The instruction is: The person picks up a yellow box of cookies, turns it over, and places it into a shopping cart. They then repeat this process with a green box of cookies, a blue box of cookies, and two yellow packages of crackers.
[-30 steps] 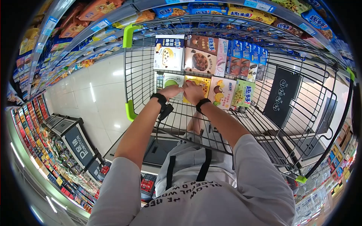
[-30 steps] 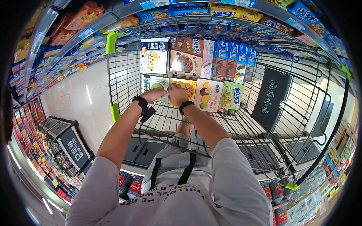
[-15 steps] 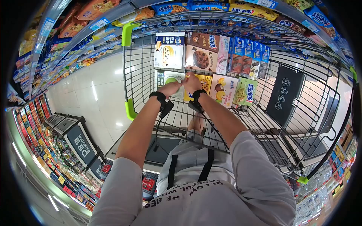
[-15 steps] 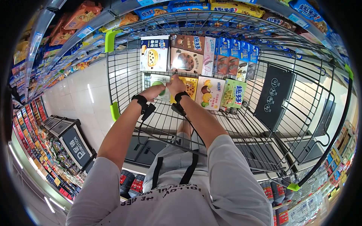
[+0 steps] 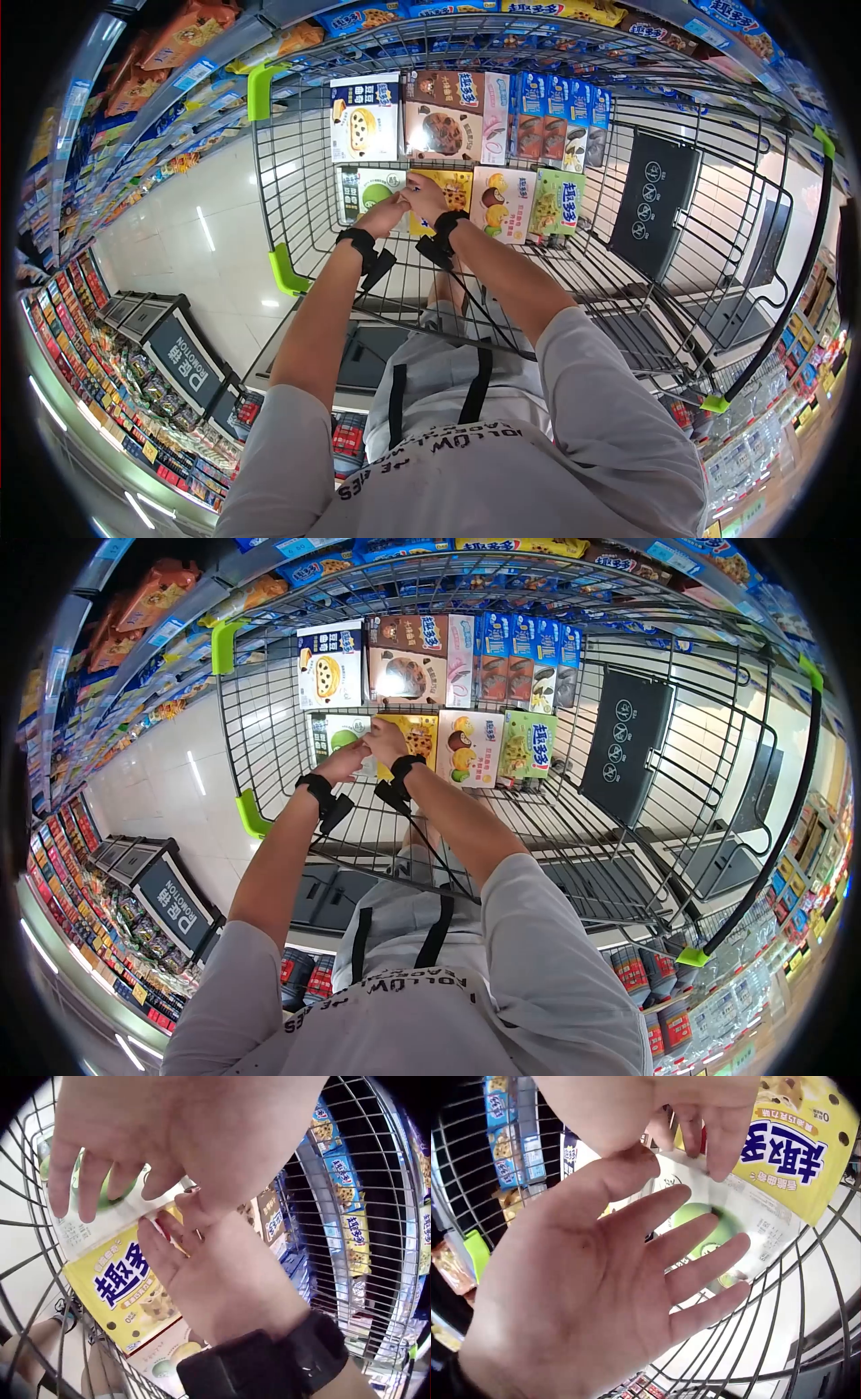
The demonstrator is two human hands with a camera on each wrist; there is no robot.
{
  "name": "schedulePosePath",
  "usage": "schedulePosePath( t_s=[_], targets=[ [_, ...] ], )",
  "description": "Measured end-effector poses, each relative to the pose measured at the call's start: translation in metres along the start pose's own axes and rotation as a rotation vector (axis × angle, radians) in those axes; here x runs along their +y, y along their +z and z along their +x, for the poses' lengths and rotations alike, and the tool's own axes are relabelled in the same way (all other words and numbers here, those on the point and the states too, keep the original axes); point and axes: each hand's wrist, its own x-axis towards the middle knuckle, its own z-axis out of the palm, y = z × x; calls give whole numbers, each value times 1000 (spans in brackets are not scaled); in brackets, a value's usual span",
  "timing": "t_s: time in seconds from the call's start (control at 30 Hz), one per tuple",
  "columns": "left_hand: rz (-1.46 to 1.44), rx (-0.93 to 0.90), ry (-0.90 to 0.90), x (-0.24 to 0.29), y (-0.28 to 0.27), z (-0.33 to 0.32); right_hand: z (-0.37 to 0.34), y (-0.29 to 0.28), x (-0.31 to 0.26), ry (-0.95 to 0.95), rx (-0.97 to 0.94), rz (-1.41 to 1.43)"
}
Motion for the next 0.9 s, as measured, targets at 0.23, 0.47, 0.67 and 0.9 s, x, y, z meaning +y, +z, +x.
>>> schedulePosePath(
  t_s=[0.23,0.47,0.67,0.9],
  targets=[
    [-228,109,72,5,-25,-8,24,-2,20,98,56,-135],
    [-274,462,258,-8,-49,-1,30,-6,30,47,-59,-12],
    [-155,476,188,-10,-44,-7,34,-14,32,-46,-119,-249],
    [-24,284,144,2,-19,6,18,-26,13,-242,175,-632]
  ],
)
